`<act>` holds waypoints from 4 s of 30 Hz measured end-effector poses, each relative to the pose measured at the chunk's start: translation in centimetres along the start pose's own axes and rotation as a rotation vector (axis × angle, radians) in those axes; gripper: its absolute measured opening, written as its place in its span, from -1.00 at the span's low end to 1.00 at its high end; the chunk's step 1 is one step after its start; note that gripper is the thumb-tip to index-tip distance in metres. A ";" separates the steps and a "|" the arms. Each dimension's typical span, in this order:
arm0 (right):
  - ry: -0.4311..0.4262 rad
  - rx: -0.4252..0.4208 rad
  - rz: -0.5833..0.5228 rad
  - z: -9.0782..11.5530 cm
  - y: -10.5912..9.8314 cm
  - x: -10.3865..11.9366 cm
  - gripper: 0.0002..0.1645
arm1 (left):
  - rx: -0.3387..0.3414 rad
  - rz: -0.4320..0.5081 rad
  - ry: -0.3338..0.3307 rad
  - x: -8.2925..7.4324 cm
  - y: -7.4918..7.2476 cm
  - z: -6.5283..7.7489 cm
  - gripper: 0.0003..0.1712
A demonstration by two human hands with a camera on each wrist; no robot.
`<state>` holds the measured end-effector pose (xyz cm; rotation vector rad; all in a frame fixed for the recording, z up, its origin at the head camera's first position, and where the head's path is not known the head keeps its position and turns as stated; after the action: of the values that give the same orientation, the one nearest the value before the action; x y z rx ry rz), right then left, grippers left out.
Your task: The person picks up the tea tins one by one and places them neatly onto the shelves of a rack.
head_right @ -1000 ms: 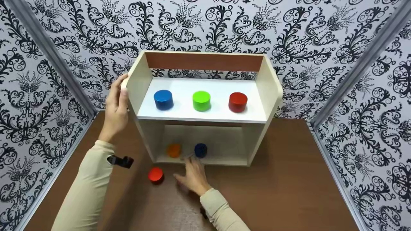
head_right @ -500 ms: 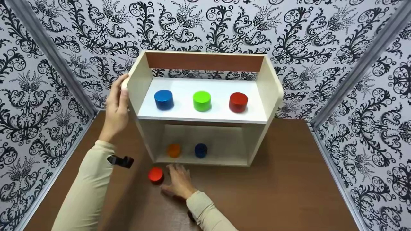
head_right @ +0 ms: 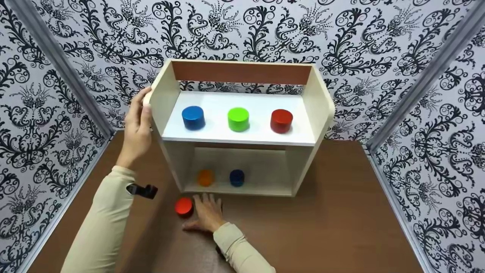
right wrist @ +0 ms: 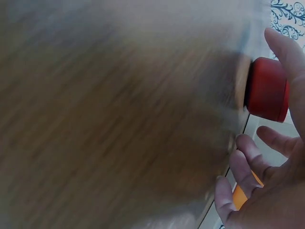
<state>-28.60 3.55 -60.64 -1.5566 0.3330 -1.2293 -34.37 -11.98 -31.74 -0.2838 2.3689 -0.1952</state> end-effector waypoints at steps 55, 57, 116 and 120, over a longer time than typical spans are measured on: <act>-0.031 -0.134 0.030 0.1 -1.3 1.1 -0.14 | 0.009 0.000 -0.009 0.0 0.1 0.0 -0.51; -0.035 -0.142 0.030 0.7 -1.7 1.0 -0.13 | 0.005 0.002 -0.006 0.0 0.1 -0.1 -0.52; 0.429 -0.435 0.028 6.1 -12.9 -18.5 -0.10 | 0.020 0.005 -0.022 0.0 0.1 0.0 -0.49; 0.422 -0.446 0.045 6.0 -12.7 -18.6 -0.11 | 0.020 -0.005 -0.026 0.1 0.0 0.1 -0.49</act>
<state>-36.35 25.54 -59.02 -1.6332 0.9647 -1.5157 -34.38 -11.97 -31.85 -0.2806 2.3393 -0.2167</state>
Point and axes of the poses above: each hand's wrist, its own z-axis away from the middle knuckle, its own y-axis out of the palm, x = y × z, the point moved 7 cm from there along -z, towards the middle knuckle, and after that the axes turned 7 degrees about x, right-handed, at the moved point
